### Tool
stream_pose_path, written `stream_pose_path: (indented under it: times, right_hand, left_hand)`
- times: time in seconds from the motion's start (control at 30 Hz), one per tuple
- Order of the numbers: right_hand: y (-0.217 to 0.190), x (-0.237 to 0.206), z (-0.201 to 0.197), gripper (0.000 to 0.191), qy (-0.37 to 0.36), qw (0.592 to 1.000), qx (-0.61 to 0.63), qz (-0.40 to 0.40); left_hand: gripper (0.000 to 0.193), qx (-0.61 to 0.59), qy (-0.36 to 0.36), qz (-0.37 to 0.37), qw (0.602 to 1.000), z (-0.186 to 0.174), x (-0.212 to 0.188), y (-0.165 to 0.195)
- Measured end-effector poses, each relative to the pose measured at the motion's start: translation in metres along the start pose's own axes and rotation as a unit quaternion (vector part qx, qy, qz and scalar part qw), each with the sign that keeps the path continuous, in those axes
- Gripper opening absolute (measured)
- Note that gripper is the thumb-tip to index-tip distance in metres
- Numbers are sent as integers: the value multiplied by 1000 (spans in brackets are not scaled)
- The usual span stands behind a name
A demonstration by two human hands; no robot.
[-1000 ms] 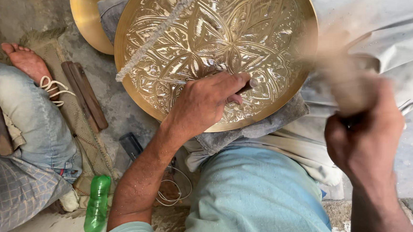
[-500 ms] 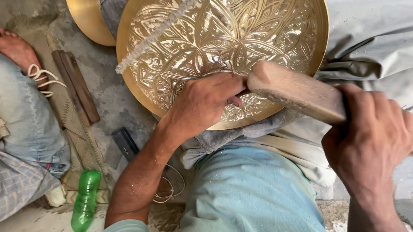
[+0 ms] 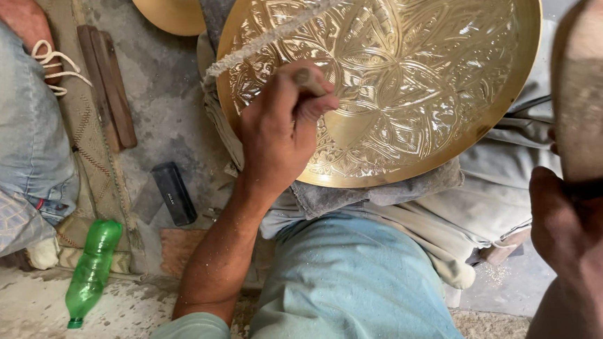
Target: The person uses a chisel and a wooden mallet to engrave a decorative pattern into a brass plate. They hold the chisel in the left hand and strike it repeatedly with the mallet in the right hand, working across the surface of the plate.
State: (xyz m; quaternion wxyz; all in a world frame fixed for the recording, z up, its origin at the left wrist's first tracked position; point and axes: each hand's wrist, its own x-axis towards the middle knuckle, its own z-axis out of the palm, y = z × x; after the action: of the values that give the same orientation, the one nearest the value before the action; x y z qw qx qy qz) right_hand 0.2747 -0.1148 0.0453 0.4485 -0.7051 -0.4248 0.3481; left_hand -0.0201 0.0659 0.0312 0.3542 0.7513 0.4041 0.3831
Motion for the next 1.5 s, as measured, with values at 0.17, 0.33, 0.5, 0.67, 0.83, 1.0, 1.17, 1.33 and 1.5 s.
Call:
stream_pose_path:
  times: [0.17, 0.33, 0.5, 0.67, 0.83, 1.0, 1.17, 1.33, 1.5]
  right_hand:
    - [21, 36, -20, 47, -69, 971, -222, -55]
    - [17, 72, -24, 25, -138, 866, -478, -40]
    - [-57, 88, 5, 42, -138, 877, -388, -248]
    - [-113, 94, 30, 55, -140, 856, -412, -280]
    - [-117, 98, 34, 51, -136, 853, -412, -290]
    - [-98, 98, 26, 47, -134, 858, -406, -284]
    - [-72, 98, 16, 43, -140, 864, -399, -275]
    - [-54, 101, 19, 31, -144, 916, -347, -138]
    - [-72, 94, 15, 38, -141, 860, -405, -276]
  left_hand:
    - [27, 32, -56, 8, 998, -2, 11, -6]
    - [32, 68, -70, -1, 995, -1, 12, -5]
    - [34, 83, -77, 21, 993, 4, 13, -5]
    - [34, 54, -74, 2, 996, -1, 8, -3]
    - [32, 63, -51, -1, 997, 1, 7, 1]
    - [34, 67, -40, -11, 997, 3, 3, 4]
    - [32, 64, -30, -17, 997, 6, 0, 1]
    - [33, 52, -9, -31, 998, 10, -6, 1]
    - [35, 80, 6, -22, 997, 12, -11, 1]
